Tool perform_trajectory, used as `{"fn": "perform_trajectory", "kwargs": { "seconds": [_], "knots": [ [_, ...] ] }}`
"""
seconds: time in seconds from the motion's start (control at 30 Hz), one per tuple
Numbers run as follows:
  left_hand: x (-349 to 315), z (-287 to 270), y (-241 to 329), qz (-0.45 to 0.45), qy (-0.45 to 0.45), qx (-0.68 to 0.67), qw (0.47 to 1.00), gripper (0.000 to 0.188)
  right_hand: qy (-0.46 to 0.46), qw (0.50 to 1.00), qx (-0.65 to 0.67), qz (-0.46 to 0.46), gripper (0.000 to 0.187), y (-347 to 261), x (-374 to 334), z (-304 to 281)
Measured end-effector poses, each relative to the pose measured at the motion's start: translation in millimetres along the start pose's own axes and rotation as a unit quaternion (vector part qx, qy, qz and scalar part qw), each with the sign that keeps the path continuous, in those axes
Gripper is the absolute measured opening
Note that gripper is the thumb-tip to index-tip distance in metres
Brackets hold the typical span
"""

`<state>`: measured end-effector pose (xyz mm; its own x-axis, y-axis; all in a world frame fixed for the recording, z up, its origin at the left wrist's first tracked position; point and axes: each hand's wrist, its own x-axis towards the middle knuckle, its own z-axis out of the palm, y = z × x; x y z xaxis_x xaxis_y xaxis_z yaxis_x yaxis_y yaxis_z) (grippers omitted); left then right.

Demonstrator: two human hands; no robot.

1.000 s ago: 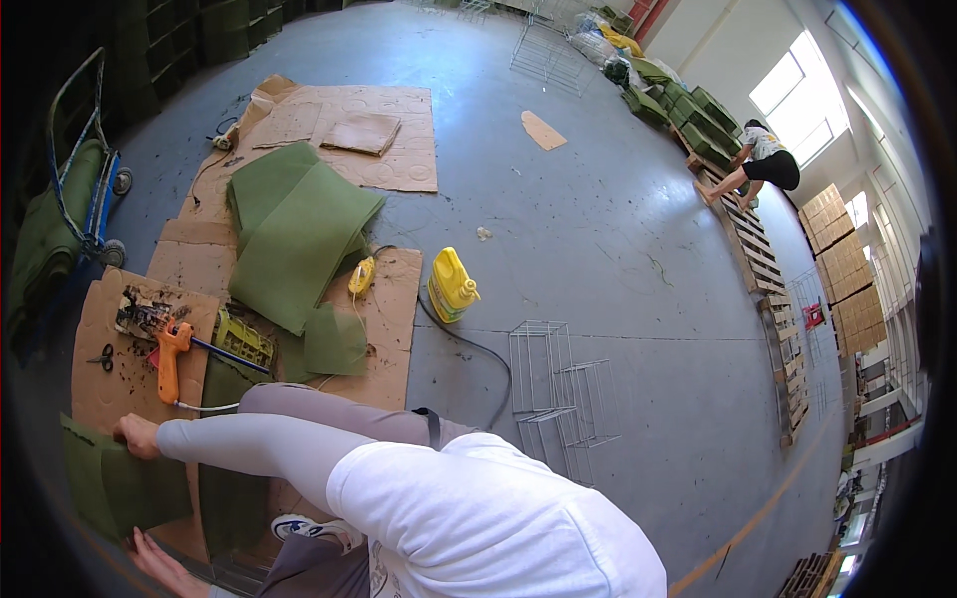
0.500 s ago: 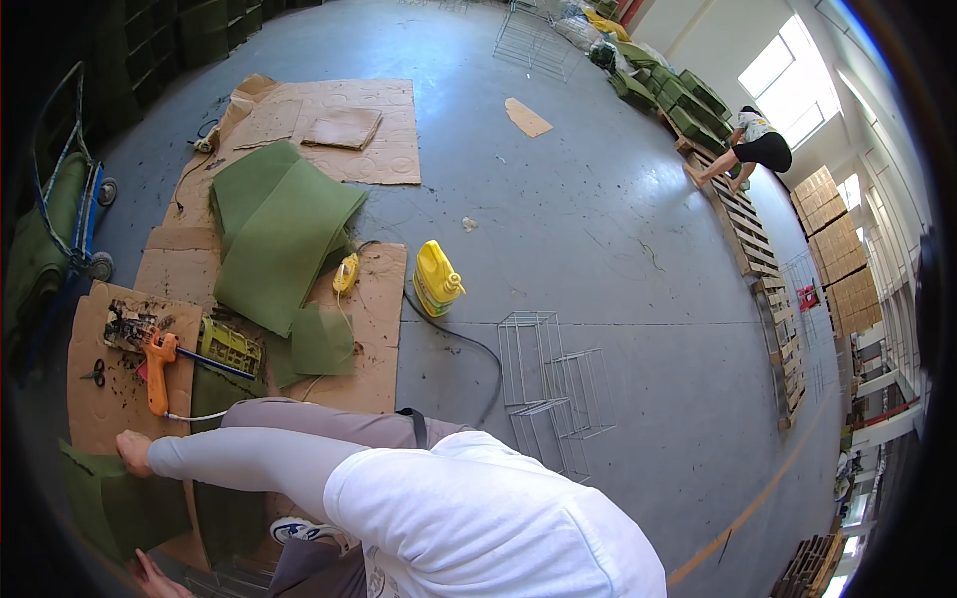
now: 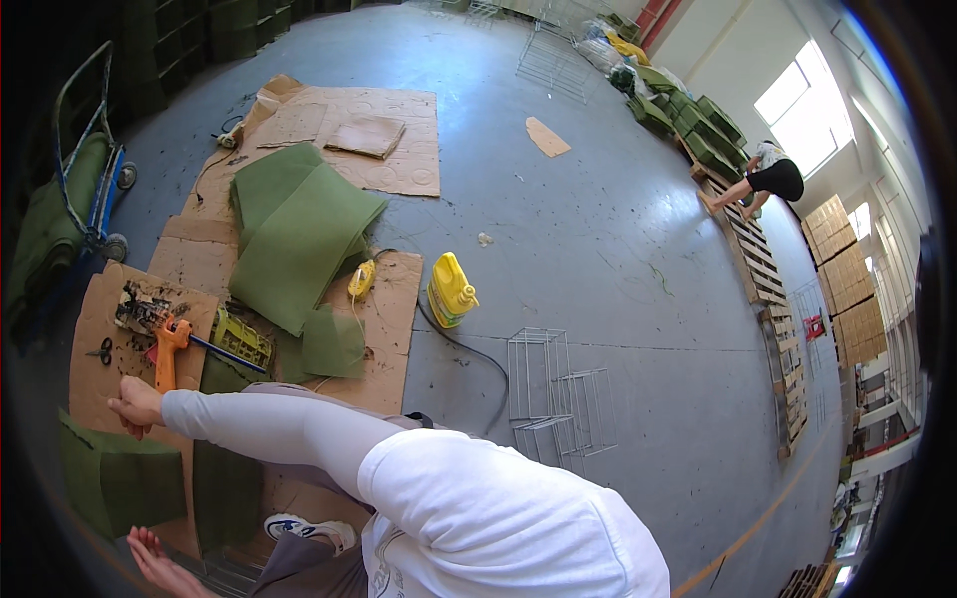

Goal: The person sits on the floor and uses a hot glue gun to apply adhesive to the edges of a green fabric piece placed on a cardboard surface. They press the fabric edges together to secure them, repeating the process along the perimeter.

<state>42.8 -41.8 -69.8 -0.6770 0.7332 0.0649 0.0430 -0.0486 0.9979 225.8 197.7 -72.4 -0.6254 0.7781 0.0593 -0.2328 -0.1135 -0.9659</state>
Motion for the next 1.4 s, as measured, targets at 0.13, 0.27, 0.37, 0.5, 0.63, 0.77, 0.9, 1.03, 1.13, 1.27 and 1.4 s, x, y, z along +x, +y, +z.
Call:
{"fn": "perform_trajectory", "kwargs": {
  "seconds": [0.13,0.27,0.37,0.5,0.63,0.77,0.9,1.03,1.13,1.27,1.4],
  "knots": [
    [6,50,4,-0.029,-0.061,-0.095,0.993,0.046,-0.018,0.998,0.045,0.033,0.059,-1,8,-5],
    [-9,100,34,-0.051,-0.031,-0.125,0.990,0.039,-0.040,0.995,0.023,0.092,0.060,-32,-9,-2],
    [-10,119,45,-0.062,-0.084,-0.161,0.981,0.034,-0.054,0.992,-0.012,0.115,0.060,-49,-22,-9],
    [-14,111,46,-0.078,-0.066,-0.200,0.974,0.037,-0.070,0.990,-0.027,0.117,0.060,-53,-25,9],
    [-21,114,54,-0.070,-0.068,-0.206,0.974,0.042,-0.117,0.985,-0.009,0.122,0.059,-53,-28,15],
    [-18,117,64,-0.073,-0.052,-0.234,0.968,0.045,-0.139,0.985,0.025,0.099,0.052,-56,-30,26],
    [-11,122,68,-0.069,-0.034,-0.247,0.966,0.044,-0.111,0.986,0.077,0.093,0.036,-56,-32,38],
    [-4,131,71,-0.065,-0.015,-0.243,0.968,0.038,-0.094,0.982,0.140,0.086,0.024,-48,-26,43],
    [-4,137,70,-0.064,-0.001,-0.235,0.970,0.034,-0.085,0.984,0.143,0.064,0.020,-46,-27,43],
    [-1,133,61,-0.057,0.009,-0.189,0.980,0.032,-0.090,0.986,0.132,0.057,0.017,-46,-26,42],
    [-1,133,62,-0.049,0.029,-0.157,0.986,0.032,-0.094,0.991,0.093,0.035,0.017,-49,-25,41]
  ]
}}
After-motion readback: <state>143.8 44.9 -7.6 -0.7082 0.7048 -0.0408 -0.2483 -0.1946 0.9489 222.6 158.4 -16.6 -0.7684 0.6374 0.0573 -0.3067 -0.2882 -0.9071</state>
